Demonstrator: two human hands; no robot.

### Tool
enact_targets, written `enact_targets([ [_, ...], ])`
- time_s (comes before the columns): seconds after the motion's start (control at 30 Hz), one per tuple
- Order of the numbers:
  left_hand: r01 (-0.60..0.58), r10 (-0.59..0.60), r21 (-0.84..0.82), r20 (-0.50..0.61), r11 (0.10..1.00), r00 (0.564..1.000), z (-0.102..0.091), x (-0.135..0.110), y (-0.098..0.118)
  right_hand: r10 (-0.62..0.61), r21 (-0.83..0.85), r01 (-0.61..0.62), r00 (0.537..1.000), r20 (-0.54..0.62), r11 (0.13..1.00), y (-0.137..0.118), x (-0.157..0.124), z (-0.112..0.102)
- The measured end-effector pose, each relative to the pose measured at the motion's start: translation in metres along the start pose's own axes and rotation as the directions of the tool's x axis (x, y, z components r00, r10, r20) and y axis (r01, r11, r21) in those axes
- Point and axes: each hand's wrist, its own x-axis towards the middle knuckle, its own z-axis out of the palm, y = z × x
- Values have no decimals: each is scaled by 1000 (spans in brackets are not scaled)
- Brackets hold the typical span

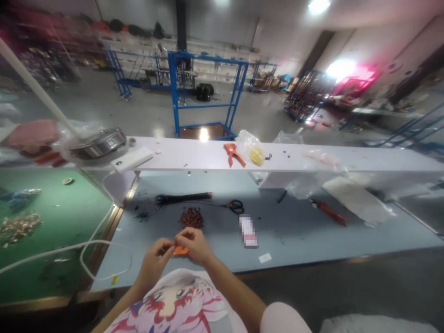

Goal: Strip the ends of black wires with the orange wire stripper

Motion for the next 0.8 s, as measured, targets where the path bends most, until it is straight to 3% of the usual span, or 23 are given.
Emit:
enact_targets([
  [0.13,2,-3,-32,-30,999,1000,1,-1,0,-11,-6,11,1000,-3,1000,3,-4,1],
  [0.47,-49,50,13,-60,999,997,1,-3,-2,-173,-19,174,958,-230,985,-14,0,-8],
  [0.63,5,-5,3,-51,1000,999,-3,-3,-6,-159,-86,144,966,-203,986,-21,0,-11],
  [0.8,126,-120,-114,64,985,991,-5,-3,-4,-131,-231,101,984,-117,968,-11,-11,-1],
])
